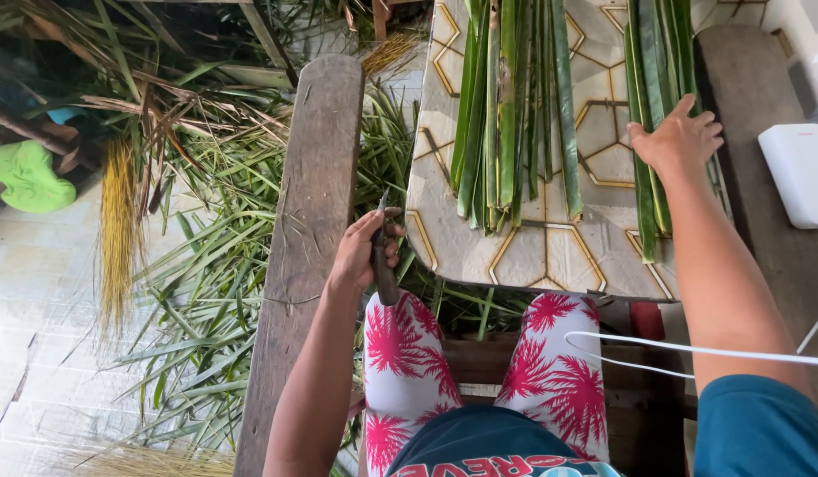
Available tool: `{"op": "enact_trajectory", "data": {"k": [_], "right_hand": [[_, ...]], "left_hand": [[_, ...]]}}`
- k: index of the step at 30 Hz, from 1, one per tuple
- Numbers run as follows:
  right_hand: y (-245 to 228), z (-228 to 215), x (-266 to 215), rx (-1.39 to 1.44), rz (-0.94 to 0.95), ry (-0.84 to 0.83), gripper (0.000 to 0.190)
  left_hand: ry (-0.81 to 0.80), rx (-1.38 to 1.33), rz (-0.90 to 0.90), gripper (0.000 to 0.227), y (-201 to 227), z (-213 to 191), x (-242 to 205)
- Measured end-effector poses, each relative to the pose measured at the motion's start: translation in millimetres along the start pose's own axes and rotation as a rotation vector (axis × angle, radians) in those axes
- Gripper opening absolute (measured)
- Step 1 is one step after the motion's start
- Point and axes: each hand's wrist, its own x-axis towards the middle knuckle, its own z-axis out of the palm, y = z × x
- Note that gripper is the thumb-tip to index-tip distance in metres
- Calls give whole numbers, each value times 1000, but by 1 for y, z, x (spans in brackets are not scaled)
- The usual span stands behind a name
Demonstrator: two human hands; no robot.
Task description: Stripping palm leaves from their midribs using a small knife
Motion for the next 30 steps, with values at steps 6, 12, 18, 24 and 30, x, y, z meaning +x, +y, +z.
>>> {"op": "enact_trajectory", "data": {"k": [6, 12, 18, 24, 30], "right_hand": [[-12, -1, -20, 10, -48, -14, 91], [-22, 10, -31, 4, -101, -9, 88], [-26, 6, -35, -13, 1, -65, 87], [-28, 2, -53, 31, 3, -67, 88], [-26, -36, -87, 142, 5, -155, 87]], "left_hand": [[18, 21, 9, 26, -1, 1, -1], [13, 23, 10, 25, -3, -2, 2], [-4, 13, 20, 26, -5, -3, 3], [6, 37, 3, 25, -1, 2, -3], [11, 41, 0, 26, -1, 2, -3]]}}
